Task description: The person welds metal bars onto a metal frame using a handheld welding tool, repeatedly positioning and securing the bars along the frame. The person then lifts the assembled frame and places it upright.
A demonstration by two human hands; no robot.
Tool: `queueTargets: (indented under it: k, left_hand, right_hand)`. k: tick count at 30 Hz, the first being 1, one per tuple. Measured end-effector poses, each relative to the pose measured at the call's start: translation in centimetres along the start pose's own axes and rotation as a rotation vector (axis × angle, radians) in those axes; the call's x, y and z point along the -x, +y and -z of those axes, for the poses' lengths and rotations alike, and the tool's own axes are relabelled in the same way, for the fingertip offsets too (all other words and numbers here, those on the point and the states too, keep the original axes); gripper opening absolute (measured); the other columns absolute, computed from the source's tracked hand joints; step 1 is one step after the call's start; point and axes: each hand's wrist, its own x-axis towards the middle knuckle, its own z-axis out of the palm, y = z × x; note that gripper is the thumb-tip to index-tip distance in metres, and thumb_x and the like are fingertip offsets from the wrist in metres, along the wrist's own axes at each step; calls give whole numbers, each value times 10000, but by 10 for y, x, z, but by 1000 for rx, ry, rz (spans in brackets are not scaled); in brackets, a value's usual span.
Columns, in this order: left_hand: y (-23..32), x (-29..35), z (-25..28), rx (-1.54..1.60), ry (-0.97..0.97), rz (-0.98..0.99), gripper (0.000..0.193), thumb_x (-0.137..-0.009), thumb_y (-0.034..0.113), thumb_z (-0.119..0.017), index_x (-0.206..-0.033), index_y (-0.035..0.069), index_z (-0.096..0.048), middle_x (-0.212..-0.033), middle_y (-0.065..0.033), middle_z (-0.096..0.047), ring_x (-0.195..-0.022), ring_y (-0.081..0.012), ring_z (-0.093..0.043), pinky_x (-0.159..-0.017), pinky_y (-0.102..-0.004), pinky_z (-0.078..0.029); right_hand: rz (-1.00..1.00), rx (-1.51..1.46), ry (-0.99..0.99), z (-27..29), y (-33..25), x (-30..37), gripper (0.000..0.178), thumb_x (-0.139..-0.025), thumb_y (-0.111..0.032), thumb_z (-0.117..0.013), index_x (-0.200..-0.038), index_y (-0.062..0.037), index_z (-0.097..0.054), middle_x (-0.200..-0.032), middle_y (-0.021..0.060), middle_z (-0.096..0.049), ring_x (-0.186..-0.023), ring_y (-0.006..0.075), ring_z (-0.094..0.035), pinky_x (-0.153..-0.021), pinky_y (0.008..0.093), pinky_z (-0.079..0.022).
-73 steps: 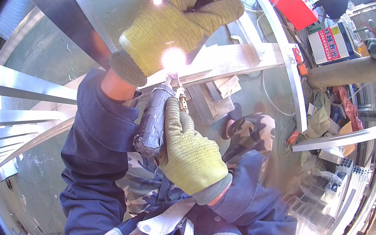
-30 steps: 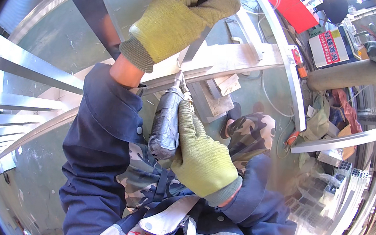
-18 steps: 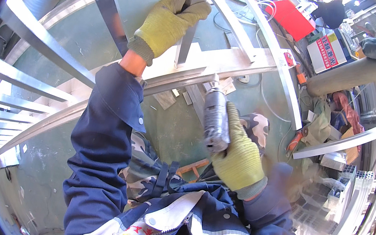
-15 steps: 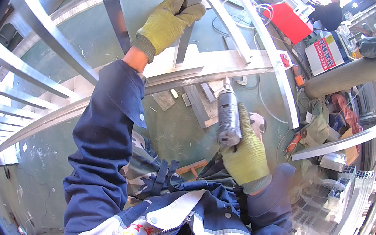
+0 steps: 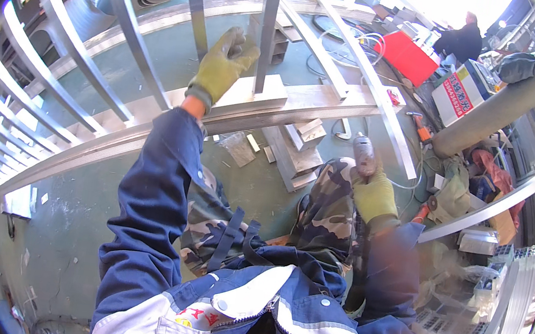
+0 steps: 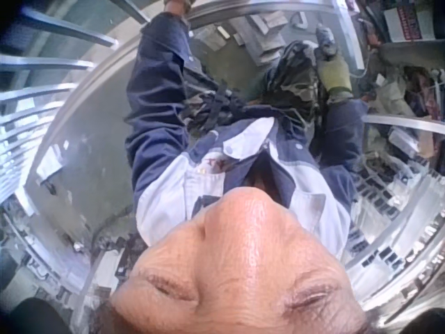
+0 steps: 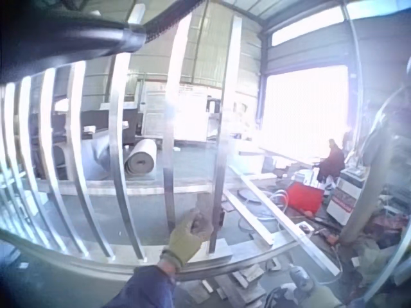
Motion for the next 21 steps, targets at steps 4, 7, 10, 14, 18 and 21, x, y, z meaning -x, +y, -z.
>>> queueTargets:
  k: [4, 7, 10, 14, 18, 21]
  left_hand:
    - [23, 75, 29, 430, -261, 170, 408, -999, 210, -706, -1351, 10, -652, -1203, -84, -722, -1092, -177, -670, -971, -301, -524]
    - [40, 129, 62, 348, -437, 175, 308, -1023, 142, -655, -1300, 11, -690, -1130, -58, -739, -1047, -141, -672, -929, -282, -532]
    - [89, 155, 71, 303, -596, 140, 325, -1004, 131, -678, -1308, 16, -687, -1118, -53, -738, -1048, -125, -663, -919, -291, -534]
    - [151, 163, 84, 177, -869, 17, 365, -931, 88, -747, -1283, 12, -692, -1048, -94, -753, -918, -203, -708, -812, -328, -567]
    - [182, 155, 66, -78, -969, -303, 411, -972, 281, -688, -1295, 28, -663, -1094, -157, -736, -971, -309, -729, -811, -402, -590]
    - [202, 138, 35, -288, -1090, -377, 427, -926, 255, -632, -1290, 32, -651, -1056, -99, -722, -965, -258, -729, -791, -384, -598]
  right_hand:
    - [119, 175, 164, -11, 95, -63, 585, -986, -326, -637, -1452, -19, -461, -922, 180, -732, -754, 297, -741, -692, 388, -574]
    - [-96, 10, 17, -9, 54, -63, 484, -967, -305, -602, -1351, -18, -539, -897, 206, -731, -679, 362, -733, -658, 465, -592]
    - [22, 252, 57, -26, 163, -168, 437, -954, -283, -573, -1295, -11, -595, -872, 214, -727, -654, 352, -736, -610, 478, -588]
    - [-187, 357, 15, -55, 187, -218, 371, -920, -228, -559, -1143, 32, -702, -888, 235, -741, -745, 386, -763, -659, 476, -596]
    - [-387, 142, -126, -113, 176, -224, 403, -908, -225, -595, -1194, 36, -705, -1010, 237, -754, -842, 378, -771, -761, 461, -605]
    - [-384, 391, -80, -139, 244, -261, 427, -891, -237, -627, -1233, 7, -704, -1177, 250, -728, -1101, 392, -717, -953, 438, -557]
